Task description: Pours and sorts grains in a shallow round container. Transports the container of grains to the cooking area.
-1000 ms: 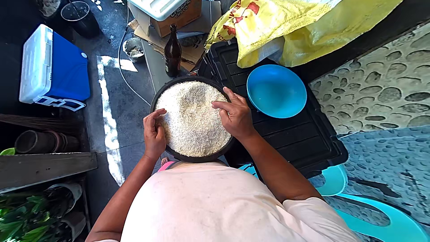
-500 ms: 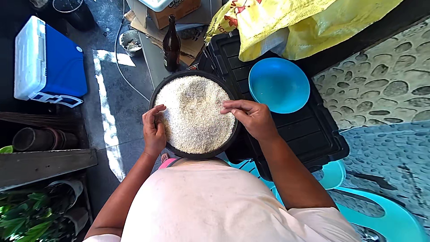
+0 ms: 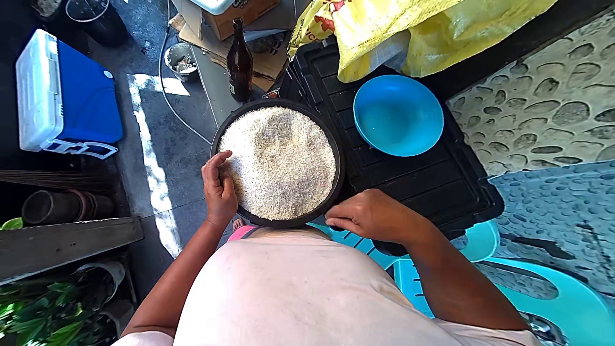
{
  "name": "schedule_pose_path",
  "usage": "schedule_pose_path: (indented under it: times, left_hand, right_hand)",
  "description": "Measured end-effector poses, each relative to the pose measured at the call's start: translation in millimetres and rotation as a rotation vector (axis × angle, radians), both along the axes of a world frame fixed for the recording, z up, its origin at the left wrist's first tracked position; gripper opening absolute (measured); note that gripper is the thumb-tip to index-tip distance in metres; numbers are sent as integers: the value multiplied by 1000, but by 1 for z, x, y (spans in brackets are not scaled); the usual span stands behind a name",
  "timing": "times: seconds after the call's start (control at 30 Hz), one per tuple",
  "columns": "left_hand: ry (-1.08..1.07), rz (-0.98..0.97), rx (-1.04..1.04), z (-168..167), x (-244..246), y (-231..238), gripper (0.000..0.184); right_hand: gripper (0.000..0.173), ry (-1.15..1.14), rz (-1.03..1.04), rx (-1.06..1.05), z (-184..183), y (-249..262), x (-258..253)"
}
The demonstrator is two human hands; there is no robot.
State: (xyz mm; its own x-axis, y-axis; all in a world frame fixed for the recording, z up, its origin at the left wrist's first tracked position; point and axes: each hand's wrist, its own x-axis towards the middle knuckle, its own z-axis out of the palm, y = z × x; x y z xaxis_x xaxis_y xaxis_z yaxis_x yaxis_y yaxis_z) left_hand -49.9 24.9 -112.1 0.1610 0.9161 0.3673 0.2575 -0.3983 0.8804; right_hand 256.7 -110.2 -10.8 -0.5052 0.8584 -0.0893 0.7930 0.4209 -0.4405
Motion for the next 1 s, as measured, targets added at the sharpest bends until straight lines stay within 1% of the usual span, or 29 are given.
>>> schedule_pose_path:
  times: [0.07, 0.13, 0.17, 0.23, 0.37, 0.5, 0.67, 0.83, 1.0]
  left_hand:
    - [-38, 0, 5, 0, 1, 0, 45]
    - [-105, -8, -12, 1, 2, 0, 44]
    - [-139, -17, -25, 2, 2, 0, 46]
    - [-182, -27, -40, 4, 3, -1, 54]
    - [-205, -55, -22, 4, 3, -2, 72]
    - [-187, -46, -16, 1, 3, -1, 69]
    - [-137, -17, -20, -3, 1, -2, 58]
    - [-95, 4, 5, -3, 0, -1, 56]
    - [-117, 7, -17, -3, 1, -1, 55]
  right_hand:
    - [30, 169, -4, 293, -3, 17, -22]
    - [29, 188, 50, 436, -8, 35, -54]
    - [32, 148, 102, 454, -14, 43, -70]
    - [39, 59, 203, 488, -28, 58, -98]
    - [40, -56, 277, 528, -54, 81, -125]
    - [38, -85, 286, 533, -61, 90, -128]
    - [35, -115, 237, 534, -63, 100, -119]
    - [36, -117, 155, 513, -60, 112, -93]
    - [35, -94, 61, 468, -60, 120, -63]
